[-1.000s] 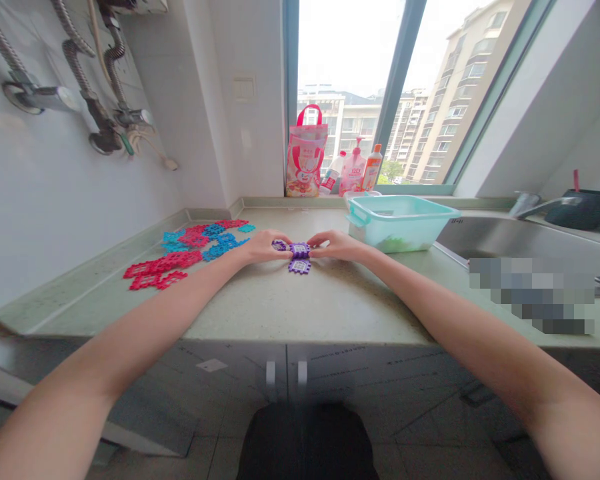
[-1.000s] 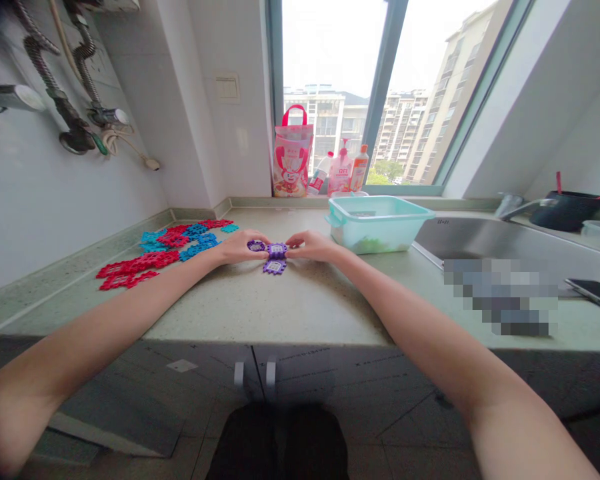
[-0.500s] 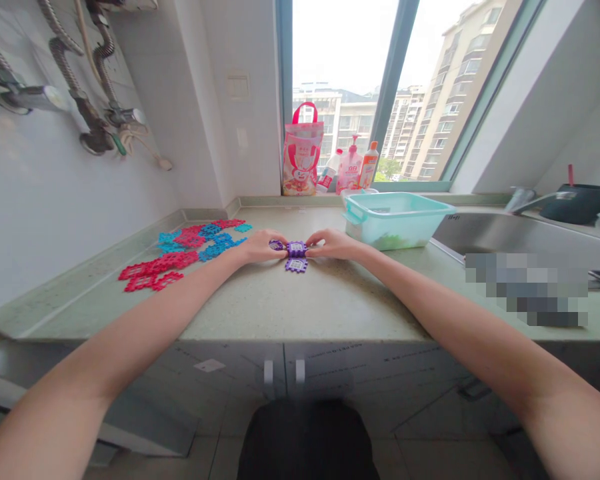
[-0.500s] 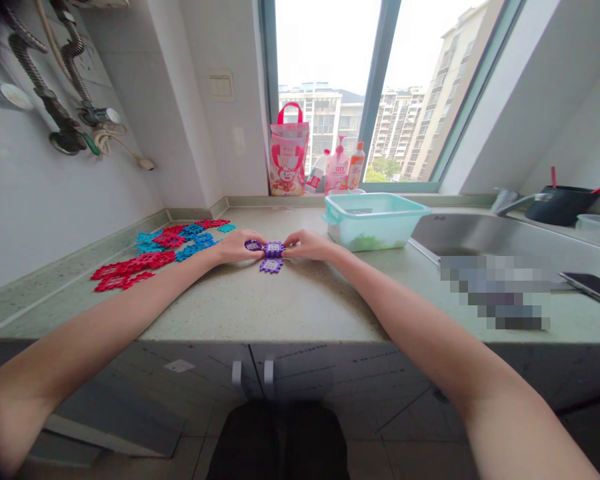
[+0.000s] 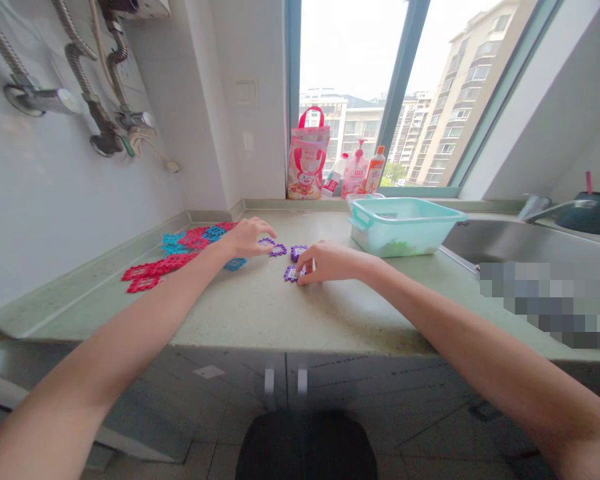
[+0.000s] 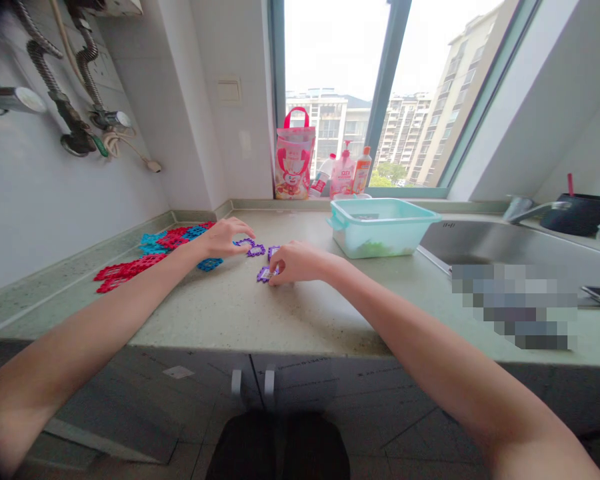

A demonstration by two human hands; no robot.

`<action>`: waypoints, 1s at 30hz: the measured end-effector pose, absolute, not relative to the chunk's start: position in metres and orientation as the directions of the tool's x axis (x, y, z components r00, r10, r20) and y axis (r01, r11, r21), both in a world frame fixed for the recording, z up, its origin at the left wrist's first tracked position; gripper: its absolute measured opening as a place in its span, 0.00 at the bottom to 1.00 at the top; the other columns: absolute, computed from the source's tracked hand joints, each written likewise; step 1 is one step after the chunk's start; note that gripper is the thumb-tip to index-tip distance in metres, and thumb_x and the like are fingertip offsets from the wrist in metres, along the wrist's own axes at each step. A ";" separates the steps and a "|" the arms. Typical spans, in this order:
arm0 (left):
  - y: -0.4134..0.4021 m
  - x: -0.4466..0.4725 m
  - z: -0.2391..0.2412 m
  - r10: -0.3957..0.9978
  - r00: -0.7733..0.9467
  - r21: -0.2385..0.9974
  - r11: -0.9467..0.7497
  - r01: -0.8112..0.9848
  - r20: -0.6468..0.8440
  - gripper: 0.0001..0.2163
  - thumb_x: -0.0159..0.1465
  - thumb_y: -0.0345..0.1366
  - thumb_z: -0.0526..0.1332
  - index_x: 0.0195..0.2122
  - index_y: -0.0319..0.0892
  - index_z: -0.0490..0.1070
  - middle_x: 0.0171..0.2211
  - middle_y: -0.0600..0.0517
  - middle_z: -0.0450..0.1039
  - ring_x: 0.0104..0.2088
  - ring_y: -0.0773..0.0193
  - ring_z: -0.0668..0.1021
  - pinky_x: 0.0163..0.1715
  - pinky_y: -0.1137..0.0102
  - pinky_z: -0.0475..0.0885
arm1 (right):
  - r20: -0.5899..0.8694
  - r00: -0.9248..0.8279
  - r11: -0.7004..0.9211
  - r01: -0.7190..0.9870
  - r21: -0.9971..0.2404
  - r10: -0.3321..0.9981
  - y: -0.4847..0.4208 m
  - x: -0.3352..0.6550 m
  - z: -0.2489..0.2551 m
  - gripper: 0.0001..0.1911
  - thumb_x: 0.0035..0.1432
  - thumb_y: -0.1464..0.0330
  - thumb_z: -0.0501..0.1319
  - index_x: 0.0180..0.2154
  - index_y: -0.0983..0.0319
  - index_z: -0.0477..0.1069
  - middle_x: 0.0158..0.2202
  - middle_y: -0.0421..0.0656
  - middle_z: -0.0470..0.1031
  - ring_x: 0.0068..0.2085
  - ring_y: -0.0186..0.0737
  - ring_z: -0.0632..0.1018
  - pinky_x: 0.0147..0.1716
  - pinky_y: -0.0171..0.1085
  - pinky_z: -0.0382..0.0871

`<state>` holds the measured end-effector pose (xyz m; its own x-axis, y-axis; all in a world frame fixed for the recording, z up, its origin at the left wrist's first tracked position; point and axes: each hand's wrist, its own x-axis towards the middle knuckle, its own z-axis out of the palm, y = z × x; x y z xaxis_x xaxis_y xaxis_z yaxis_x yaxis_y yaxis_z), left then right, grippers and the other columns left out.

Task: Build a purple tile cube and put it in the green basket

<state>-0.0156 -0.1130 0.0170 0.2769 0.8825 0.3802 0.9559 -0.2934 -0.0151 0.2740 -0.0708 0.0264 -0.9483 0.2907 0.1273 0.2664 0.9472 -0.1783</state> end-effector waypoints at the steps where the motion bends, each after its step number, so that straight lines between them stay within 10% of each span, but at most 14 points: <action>1: -0.113 -0.014 0.018 0.877 0.287 -0.024 -0.302 0.953 0.385 0.15 0.63 0.45 0.65 0.47 0.45 0.83 0.51 0.47 0.83 0.54 0.52 0.79 0.61 0.60 0.69 | 0.123 -0.953 0.949 0.252 -0.189 0.277 -0.073 0.274 0.027 0.09 0.60 0.59 0.73 0.42 0.53 0.85 0.36 0.40 0.86 0.35 0.41 0.82 0.39 0.38 0.68; 8: -0.112 -0.023 0.022 0.889 0.235 -0.057 -0.231 0.971 0.392 0.15 0.64 0.41 0.62 0.47 0.45 0.84 0.50 0.46 0.83 0.54 0.50 0.78 0.60 0.59 0.68 | 0.114 -0.921 0.921 0.353 -0.164 0.373 -0.072 0.274 0.027 0.21 0.57 0.48 0.73 0.43 0.55 0.85 0.33 0.43 0.84 0.33 0.46 0.82 0.36 0.40 0.67; 17: -0.112 -0.018 0.014 0.921 0.252 0.084 -0.288 0.954 0.298 0.24 0.58 0.61 0.69 0.46 0.50 0.85 0.43 0.48 0.82 0.45 0.54 0.80 0.50 0.65 0.71 | 0.245 -0.874 0.884 0.331 -0.332 0.419 -0.053 0.277 0.021 0.17 0.58 0.62 0.71 0.48 0.58 0.80 0.31 0.39 0.84 0.29 0.38 0.81 0.33 0.37 0.68; 30: -0.109 -0.015 0.013 0.882 0.308 0.185 -0.390 0.902 0.356 0.14 0.63 0.44 0.61 0.29 0.44 0.83 0.32 0.50 0.80 0.32 0.62 0.77 0.37 0.68 0.68 | 0.255 -0.802 0.815 0.422 -0.397 0.540 -0.026 0.278 0.017 0.24 0.65 0.56 0.68 0.57 0.60 0.76 0.31 0.41 0.85 0.29 0.40 0.84 0.35 0.37 0.71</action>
